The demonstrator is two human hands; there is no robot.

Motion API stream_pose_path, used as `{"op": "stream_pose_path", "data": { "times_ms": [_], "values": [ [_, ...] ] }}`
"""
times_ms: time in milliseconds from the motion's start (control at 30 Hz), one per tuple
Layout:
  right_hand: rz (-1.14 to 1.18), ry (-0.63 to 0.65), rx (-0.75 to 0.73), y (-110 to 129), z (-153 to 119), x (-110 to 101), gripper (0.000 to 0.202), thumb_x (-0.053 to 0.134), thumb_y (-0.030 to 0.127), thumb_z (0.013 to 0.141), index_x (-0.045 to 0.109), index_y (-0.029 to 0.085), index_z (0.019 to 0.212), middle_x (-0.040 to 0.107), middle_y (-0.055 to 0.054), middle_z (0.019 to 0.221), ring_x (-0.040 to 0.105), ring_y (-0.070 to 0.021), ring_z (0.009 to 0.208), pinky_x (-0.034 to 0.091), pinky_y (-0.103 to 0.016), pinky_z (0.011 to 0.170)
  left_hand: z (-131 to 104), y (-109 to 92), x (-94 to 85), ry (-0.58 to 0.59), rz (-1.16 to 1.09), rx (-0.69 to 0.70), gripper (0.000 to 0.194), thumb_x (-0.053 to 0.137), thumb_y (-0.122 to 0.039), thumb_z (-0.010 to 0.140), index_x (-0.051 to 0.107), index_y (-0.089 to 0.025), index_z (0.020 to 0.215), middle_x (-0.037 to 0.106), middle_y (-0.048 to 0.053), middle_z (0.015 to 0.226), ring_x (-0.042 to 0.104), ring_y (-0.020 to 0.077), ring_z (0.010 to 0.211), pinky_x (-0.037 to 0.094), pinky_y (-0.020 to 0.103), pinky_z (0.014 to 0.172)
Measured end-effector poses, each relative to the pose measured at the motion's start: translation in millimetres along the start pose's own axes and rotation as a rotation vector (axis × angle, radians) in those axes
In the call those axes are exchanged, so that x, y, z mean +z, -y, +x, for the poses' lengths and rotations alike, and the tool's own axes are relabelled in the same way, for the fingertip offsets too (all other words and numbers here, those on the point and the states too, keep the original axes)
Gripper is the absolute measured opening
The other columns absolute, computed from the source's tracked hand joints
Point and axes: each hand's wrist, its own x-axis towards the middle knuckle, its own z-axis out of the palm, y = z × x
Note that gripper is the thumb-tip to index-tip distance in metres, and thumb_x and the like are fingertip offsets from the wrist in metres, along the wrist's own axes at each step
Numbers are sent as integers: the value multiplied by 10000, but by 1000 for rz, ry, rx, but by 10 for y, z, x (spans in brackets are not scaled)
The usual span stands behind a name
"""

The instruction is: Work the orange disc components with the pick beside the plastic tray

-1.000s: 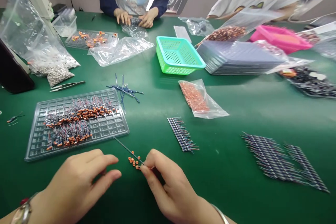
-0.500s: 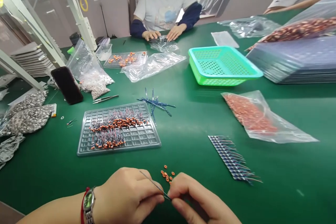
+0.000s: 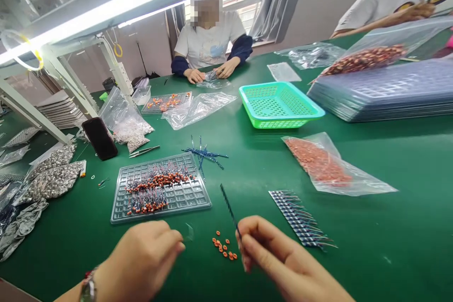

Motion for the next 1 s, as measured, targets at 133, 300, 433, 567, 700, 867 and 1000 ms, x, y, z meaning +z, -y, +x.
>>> {"op": "stream_pose_path", "data": {
  "times_ms": [133, 300, 433, 567, 700, 867, 1000],
  "values": [
    [-413, -98, -101, 97, 513, -341, 295, 427, 455, 944, 574, 227, 829, 591, -14, 604, 605, -205, 561, 520, -316, 536, -100, 391, -262, -32, 113, -322, 272, 366, -207, 966, 599, -181, 828, 664, 55, 828, 631, 192, 749, 437, 310, 667],
    [-663, -151, -74, 83, 1340, -306, 196, 493, 269, 924, 554, 213, 746, 653, -33, 685, 625, -198, 640, 500, -321, 613, -77, 577, -247, 4, 193, -517, 268, 391, -235, 968, 616, -175, 835, 685, 67, 882, 650, 195, 787, 423, 297, 669],
    [-760, -100, -73, 97, 1641, -264, 184, 565, 317, 967, 643, 169, 891, 678, -21, 872, 642, -156, 744, 535, -330, 711, -49, 539, -181, 41, 209, -559, 225, 431, -247, 955, 618, -194, 841, 694, 46, 912, 659, 179, 817, 415, 275, 676],
    [-870, -85, -42, 154, 1476, -719, 172, 564, 314, 978, 654, 170, 1005, 683, -42, 1006, 658, -182, 868, 548, -375, 791, -73, 586, -205, 14, 186, -553, 198, 451, -241, 931, 604, -192, 815, 690, 54, 874, 657, 199, 798, 409, 281, 659],
    [-935, 29, 49, 157, 1096, -1199, 130, 603, 274, 957, 666, 162, 971, 693, -38, 994, 667, -176, 858, 557, -376, 794, 7, 619, -243, -65, 97, -479, 289, 397, -298, 942, 565, -193, 732, 661, 62, 783, 624, 214, 704, 393, 306, 628],
    [-905, 95, 61, 72, 916, -1255, 202, 622, 271, 945, 637, 155, 1110, 661, -66, 1130, 654, -218, 976, 549, -427, 841, 329, 225, -197, -114, -121, -268, 320, 419, -389, 938, 579, -212, 725, 656, 25, 764, 605, 179, 713, 414, 299, 687],
    [-849, 117, 80, 26, 957, -1163, 229, 606, 291, 956, 623, 166, 1147, 652, -72, 1152, 659, -211, 949, 560, -414, 816, 606, -173, -91, -90, -312, -152, 250, 509, -362, 894, 627, -210, 733, 658, 21, 756, 581, 167, 698, 409, 290, 668]
  ]
}}
